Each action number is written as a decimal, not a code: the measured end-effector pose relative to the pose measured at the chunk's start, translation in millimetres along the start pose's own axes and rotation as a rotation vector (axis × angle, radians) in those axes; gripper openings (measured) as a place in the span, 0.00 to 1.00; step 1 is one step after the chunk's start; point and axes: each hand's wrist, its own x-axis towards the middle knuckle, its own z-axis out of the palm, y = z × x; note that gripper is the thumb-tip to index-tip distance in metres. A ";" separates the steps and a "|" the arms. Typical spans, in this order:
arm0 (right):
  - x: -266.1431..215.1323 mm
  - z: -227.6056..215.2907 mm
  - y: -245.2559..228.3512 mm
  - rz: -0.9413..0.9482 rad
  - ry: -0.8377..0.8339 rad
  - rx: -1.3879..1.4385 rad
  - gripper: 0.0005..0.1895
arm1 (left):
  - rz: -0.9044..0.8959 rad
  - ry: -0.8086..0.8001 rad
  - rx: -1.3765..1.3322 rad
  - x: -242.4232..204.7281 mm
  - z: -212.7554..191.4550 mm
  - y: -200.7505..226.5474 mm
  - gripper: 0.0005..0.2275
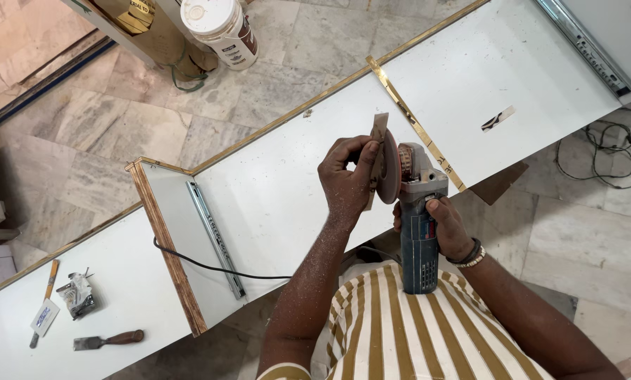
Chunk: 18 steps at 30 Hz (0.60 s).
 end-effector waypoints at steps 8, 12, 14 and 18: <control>-1.0 -3.0 1.5 -0.009 0.022 0.040 0.42 | -0.097 -0.024 -0.031 9.9 -12.8 -3.1 0.11; -5.1 -4.1 -8.8 -0.084 0.022 0.104 0.42 | -0.374 -0.082 0.052 -19.7 -35.6 -16.9 0.13; -6.3 -6.3 -13.4 -0.116 0.028 0.100 0.42 | -0.433 -0.099 -0.034 -51.6 -37.7 -30.7 0.11; -10.2 -6.9 -19.4 -0.124 0.053 0.125 0.43 | -0.649 -0.198 -0.054 -120.3 -45.5 -51.8 0.10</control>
